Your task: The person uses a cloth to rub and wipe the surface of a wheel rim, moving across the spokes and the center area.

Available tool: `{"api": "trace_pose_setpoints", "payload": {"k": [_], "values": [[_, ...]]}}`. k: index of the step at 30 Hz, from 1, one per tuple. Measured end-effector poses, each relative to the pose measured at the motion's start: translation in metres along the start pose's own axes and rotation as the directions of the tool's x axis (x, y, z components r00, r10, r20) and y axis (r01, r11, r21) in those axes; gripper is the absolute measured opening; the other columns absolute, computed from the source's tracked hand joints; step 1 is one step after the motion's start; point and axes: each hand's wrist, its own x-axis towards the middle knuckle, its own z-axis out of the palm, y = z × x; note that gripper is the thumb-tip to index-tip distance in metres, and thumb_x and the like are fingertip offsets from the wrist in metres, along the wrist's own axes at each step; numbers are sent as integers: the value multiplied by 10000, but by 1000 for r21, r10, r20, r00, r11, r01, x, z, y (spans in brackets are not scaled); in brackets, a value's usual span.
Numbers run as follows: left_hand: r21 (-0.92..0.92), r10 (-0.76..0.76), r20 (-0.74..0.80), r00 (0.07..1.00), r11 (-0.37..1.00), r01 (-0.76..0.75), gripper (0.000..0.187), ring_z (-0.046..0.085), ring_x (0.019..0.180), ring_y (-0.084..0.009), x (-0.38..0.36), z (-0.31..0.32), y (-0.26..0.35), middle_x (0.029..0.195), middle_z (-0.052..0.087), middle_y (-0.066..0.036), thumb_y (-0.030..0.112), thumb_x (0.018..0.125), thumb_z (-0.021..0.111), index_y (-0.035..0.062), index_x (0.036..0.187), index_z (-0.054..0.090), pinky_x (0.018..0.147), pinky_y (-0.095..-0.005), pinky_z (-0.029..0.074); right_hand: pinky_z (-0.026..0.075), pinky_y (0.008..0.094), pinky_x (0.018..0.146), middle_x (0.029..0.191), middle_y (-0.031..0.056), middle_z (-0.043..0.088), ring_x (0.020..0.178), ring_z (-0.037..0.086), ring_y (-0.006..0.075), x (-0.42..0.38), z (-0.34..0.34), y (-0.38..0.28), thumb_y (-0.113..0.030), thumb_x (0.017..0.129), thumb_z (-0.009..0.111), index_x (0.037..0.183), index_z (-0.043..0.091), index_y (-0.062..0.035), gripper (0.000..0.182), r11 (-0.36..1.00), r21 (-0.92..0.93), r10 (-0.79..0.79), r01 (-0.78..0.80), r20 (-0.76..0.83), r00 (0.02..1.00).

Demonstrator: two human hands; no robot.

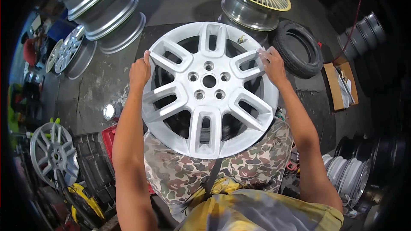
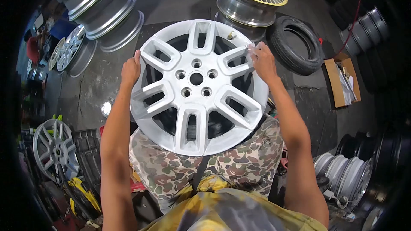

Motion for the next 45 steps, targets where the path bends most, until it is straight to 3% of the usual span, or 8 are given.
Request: {"api": "trace_pose_setpoints", "payload": {"k": [6, 17, 20, 27, 33, 37, 39, 45], "values": [[30, -71, 36, 997, 997, 70, 847, 616, 1121, -521, 3, -1, 2, 1108, 669, -358, 643, 1050, 244, -40, 1056, 744, 997, -566, 465, 494, 426, 841, 917, 139, 545, 935, 599, 316, 46, 0, 16, -104, 938, 633, 1130, 743, -44, 229, 978, -54, -187, 201, 192, 963], [73, -16, 96, 995, 997, 9, 834, 618, 1109, -525, 10, -2, -3, 1100, 670, -357, 633, 1053, 256, -43, 1048, 743, 987, -564, 469, 502, 436, 864, 955, 146, 583, 961, 610, 336, 73, 13, 2, -140, 909, 681, 1100, 747, -31, 230, 995, -53, -74, 82, 141, 987], [71, -4, 72, 997, 997, -1, 828, 629, 1082, -525, 7, -3, 0, 1077, 676, -354, 627, 1055, 263, -47, 1036, 744, 973, -568, 474, 501, 438, 870, 973, 149, 587, 964, 614, 339, 83, 27, -31, -144, 919, 674, 1082, 749, -30, 212, 980, 153, -132, 124, 39, 991], [57, 33, 79, 996, 998, -38, 818, 638, 1074, -510, 6, -1, 0, 1067, 676, -357, 611, 1061, 263, -55, 1033, 736, 966, -565, 480, 502, 444, 873, 962, 148, 586, 969, 618, 340, 113, 53, -48, -177, 946, 647, 1080, 748, -32, 222, 935, 109, -355, 338, 241, 903], [74, 17, 55, 998, 997, -21, 804, 645, 1064, -505, 5, 1, 4, 1048, 683, -350, 593, 1068, 268, -52, 1003, 743, 965, -558, 487, 509, 473, 846, 976, 175, 629, 970, 643, 376, 150, 68, -47, -198, 958, 625, 899, 691, 14, 231, 902, 13, -412, 431, 326, 851], [46, 21, 73, 997, 999, -24, 803, 643, 1073, -503, 3, 1, 2, 1054, 683, -349, 596, 1066, 269, -49, 1009, 745, 965, -554, 489, 505, 473, 846, 967, 174, 618, 955, 638, 391, 148, 77, -51, -158, 942, 630, 948, 703, 23, 196, 856, -54, -439, 514, 451, 777], [9, 39, 43, 998, 999, -39, 804, 633, 1046, -541, 3, 3, 2, 1005, 672, -374, 598, 1063, 292, -54, 958, 751, 957, -572, 476, 510, 473, 854, 985, 175, 643, 959, 639, 390, 148, 69, -47, -168, 936, 638, 986, 717, 8, 199, 843, 57, -502, 535, 442, 744], [63, -18, 104, 994, 998, 12, 796, 642, 1087, -495, 3, -2, 8, 1085, 686, -329, 597, 1065, 268, -38, 1036, 747, 977, -547, 486, 529, 459, 814, 951, 211, 663, 866, 661, 383, 160, 72, -32, -257, 913, 696, 1007, 735, -8, 269, 945, 79, -327, 319, 306, 894]]}}
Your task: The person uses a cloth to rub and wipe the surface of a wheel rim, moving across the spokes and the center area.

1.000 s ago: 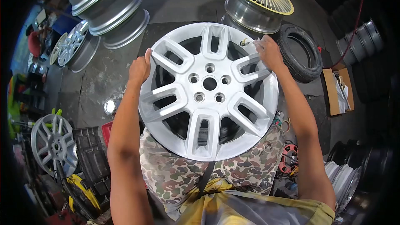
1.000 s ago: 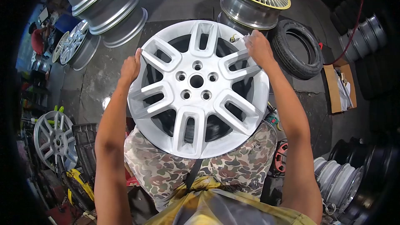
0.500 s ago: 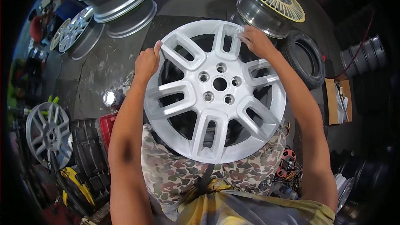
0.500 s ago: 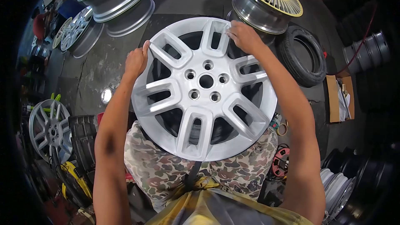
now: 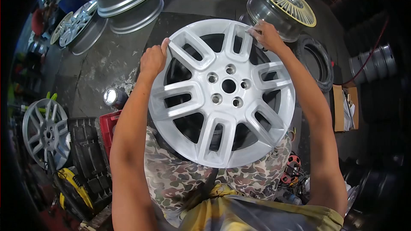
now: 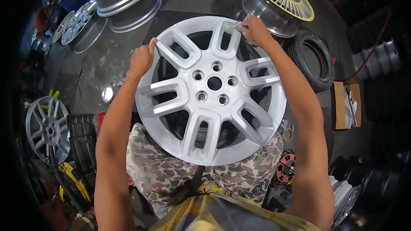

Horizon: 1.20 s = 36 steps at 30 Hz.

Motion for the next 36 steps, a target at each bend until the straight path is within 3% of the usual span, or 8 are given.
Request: {"api": "trace_pose_setpoints", "payload": {"k": [4, 7, 10, 19, 23, 29, 33, 36], "values": [[6, -14, 1, 1000, 1000, 14, 797, 642, 1084, -496, -1, -2, 4, 1088, 685, -331, 599, 1065, 265, -34, 1035, 748, 977, -545, 486, 537, 396, 716, 834, 178, 696, 728, 681, 294, 3, 8, -1, -331, 844, 797, 1014, 755, -14, 362, 938, 220, 290, -268, -76, 954], [21, 14, -14, 1000, 1000, -14, 797, 640, 1078, -502, 0, 1, 0, 1083, 683, -337, 600, 1065, 267, -36, 1035, 748, 974, -547, 484, 523, 376, 657, 736, 126, 683, 664, 667, 205, 5, 17, 1, -297, 806, 832, 940, 765, -26, 310, 867, 475, 280, -148, -219, 935], [34, 14, -17, 1000, 999, -13, 799, 639, 1066, -510, 2, 4, -3, 1066, 681, -346, 602, 1064, 273, -42, 1028, 745, 967, -556, 481, 509, 350, 657, 678, 96, 649, 664, 645, 151, 11, 16, 18, -269, 775, 850, 895, 759, -27, 284, 845, 423, 372, -328, -23, 928], [34, 7, -52, 999, 999, -5, 787, 634, 1040, -529, 2, 2, -1, 1030, 676, -360, 604, 1060, 305, -45, 995, 744, 948, -567, 481, 516, 350, 679, 720, 122, 705, 679, 673, 198, 43, 28, 4, -262, 749, 863, 851, 753, -30, 276, 941, 290, 180, -173, 1, 984], [-3, 28, -58, 998, 1000, -28, 781, 631, 1037, -536, 1, 2, -3, 1016, 675, -362, 601, 1060, 312, -44, 979, 746, 938, -573, 481, 530, 348, 686, 740, 123, 723, 693, 688, 205, 36, 8, 17, -266, 741, 873, 850, 757, -28, 287, 926, 245, 264, -287, 122, 957], [-8, 28, -54, 998, 1000, -28, 768, 630, 1039, -538, 1, 0, 1, 1015, 675, -360, 592, 1061, 324, -40, 969, 749, 938, -573, 479, 541, 348, 693, 767, 125, 741, 695, 692, 205, 43, 30, 2, -244, 749, 865, 842, 774, -48, 236, 916, 347, 230, -201, -43, 972], [-27, 52, -64, 997, 998, -54, 769, 634, 1036, -534, 2, 4, -4, 1012, 682, -350, 595, 1061, 312, -31, 990, 753, 935, -570, 483, 527, 350, 698, 750, 108, 730, 696, 674, 217, 31, 16, 40, -290, 731, 889, 835, 771, -38, 297, 856, 333, 358, -397, 173, 917], [-14, 35, -56, 998, 999, -36, 766, 634, 1031, -536, 4, 5, -4, 1011, 682, -350, 597, 1061, 312, -27, 1002, 753, 933, -573, 484, 525, 354, 718, 758, 109, 730, 712, 669, 214, 42, 27, 17, -317, 719, 900, 837, 783, -50, 315, 878, 345, 336, -332, 52, 940]]}}
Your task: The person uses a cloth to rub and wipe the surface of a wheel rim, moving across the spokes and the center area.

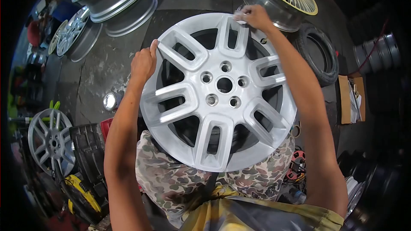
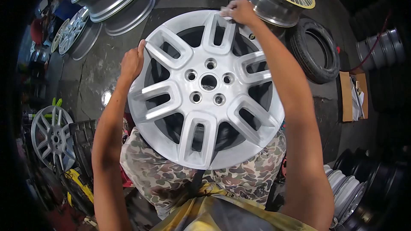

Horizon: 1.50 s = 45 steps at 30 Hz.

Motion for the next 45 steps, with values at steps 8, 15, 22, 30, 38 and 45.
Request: {"api": "trace_pose_setpoints", "payload": {"k": [8, 15, 22, 30, 38, 45], "values": [[-8, 15, -6, 1000, 1000, -15, 769, 636, 1028, -533, -1, 0, -3, 1007, 682, -352, 596, 1062, 311, -30, 1000, 752, 938, -573, 483, 559, 349, 799, 845, 101, 769, 798, 721, 233, 15, -22, 58, -400, 692, 895, 927, 812, -92, 397, 942, 95, 306, -322, 151, 940], [6, 8, -32, 999, 1000, -7, 751, 637, 1021, -537, -2, 0, 1, 999, 680, -356, 583, 1064, 325, -29, 984, 754, 932, -574, 484, 555, 378, 724, 776, 98, 749, 727, 710, 229, 24, 4, 1, -425, 681, 902, 855, 792, -63, 416, 969, -7, 247, -248, 105, 963], [6, 13, 0, 1000, 1000, -13, 752, 638, 1021, -538, -2, 0, 1, 1000, 683, -353, 590, 1060, 325, -22, 997, 758, 935, -576, 482, 557, 408, 837, 947, 155, 758, 937, 728, 311, 38, 17, 6, -698, 731, 721, 911, 789, -56, 671, 950, -296, 143, -100, 126, 982], [-13, 12, 18, 1000, 1000, -11, 772, 640, 1033, -529, -1, -1, 0, 1009, 683, -354, 595, 1062, 310, -36, 1009, 751, 945, -569, 486, 515, 379, 722, 802, 128, 713, 785, 659, 250, 3, -24, 18, -546, 742, 791, 826, 765, -27, 527, 957, -178, 260, -230, 165, 951], [13, -9, 27, 1000, 1000, 8, 784, 642, 1043, -520, -3, 0, 3, 1031, 687, -345, 603, 1062, 296, -33, 1013, 752, 953, -563, 486, 567, 431, 882, 912, 222, 753, 945, 734, 374, -31, -11, -32, -430, 745, 785, 851, 784, 6, 449, 899, -327, 287, -291, -63, 956], [11, 10, 30, 999, 1000, -10, 794, 644, 1054, -511, -2, -1, 0, 1052, 693, -329, 605, 1062, 290, -37, 1004, 753, 962, -556, 488, 572, 450, 886, 972, 254, 744, 980, 726, 407, -32, 5, -34, -330, 725, 837, 879, 769, 37, 404, 904, -313, 267, -292, -121, 956]]}}
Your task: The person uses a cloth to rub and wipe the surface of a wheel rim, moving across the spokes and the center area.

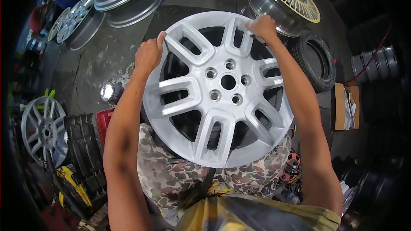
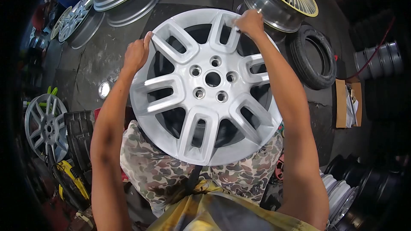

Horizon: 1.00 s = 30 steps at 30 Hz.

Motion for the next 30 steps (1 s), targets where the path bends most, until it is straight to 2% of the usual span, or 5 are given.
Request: {"api": "trace_pose_setpoints", "payload": {"k": [10, 15, 18, 24, 30], "values": [[-11, -41, 17, 999, 999, 41, 780, 642, 1091, -493, -2, -3, 4, 1086, 695, -315, 609, 1061, 286, -18, 1041, 751, 981, -552, 481, 561, 448, 904, 932, 250, 747, 952, 730, 406, -2, 6, 2, -302, 723, 850, 896, 781, 19, 372, 984, 171, 90, -55, -201, 975], [-30, -23, 0, 1000, 999, 23, 782, 644, 1095, -486, -1, -1, 2, 1075, 698, -313, 610, 1060, 285, -18, 1040, 751, 980, -549, 484, 569, 415, 869, 887, 231, 752, 913, 744, 348, -3, -19, 2, -294, 714, 853, 879, 785, -3, 342, 998, -16, -60, 65, 205, 977], [-16, -51, 37, 998, 999, 51, 790, 645, 1094, -484, 0, -2, 3, 1074, 700, -308, 611, 1061, 281, -25, 1034, 750, 981, -547, 484, 570, 404, 863, 863, 233, 748, 910, 744, 339, 8, -20, 11, -306, 695, 846, 892, 783, 4, 372, 999, 14, -46, 46, -8, 999], [-24, -37, -1, 999, 999, 37, 796, 648, 1086, -487, -3, -3, 5, 1081, 697, -313, 606, 1062, 277, -33, 1021, 751, 979, -545, 489, 567, 432, 885, 930, 263, 733, 951, 721, 402, -46, -25, -6, -346, 686, 819, 895, 767, 26, 429, 973, -7, -213, 232, 376, 902], [26, -14, -40, 999, 1000, 15, 795, 650, 1085, -486, 0, 2, 1, 1081, 697, -314, 616, 1057, 283, -24, 1025, 754, 981, -543, 490, 566, 426, 866, 898, 251, 737, 906, 731, 385, -36, -9, 3, -305, 641, 871, 841, 766, 0, 380, 991, 76, -122, 114, 106, 987]]}}
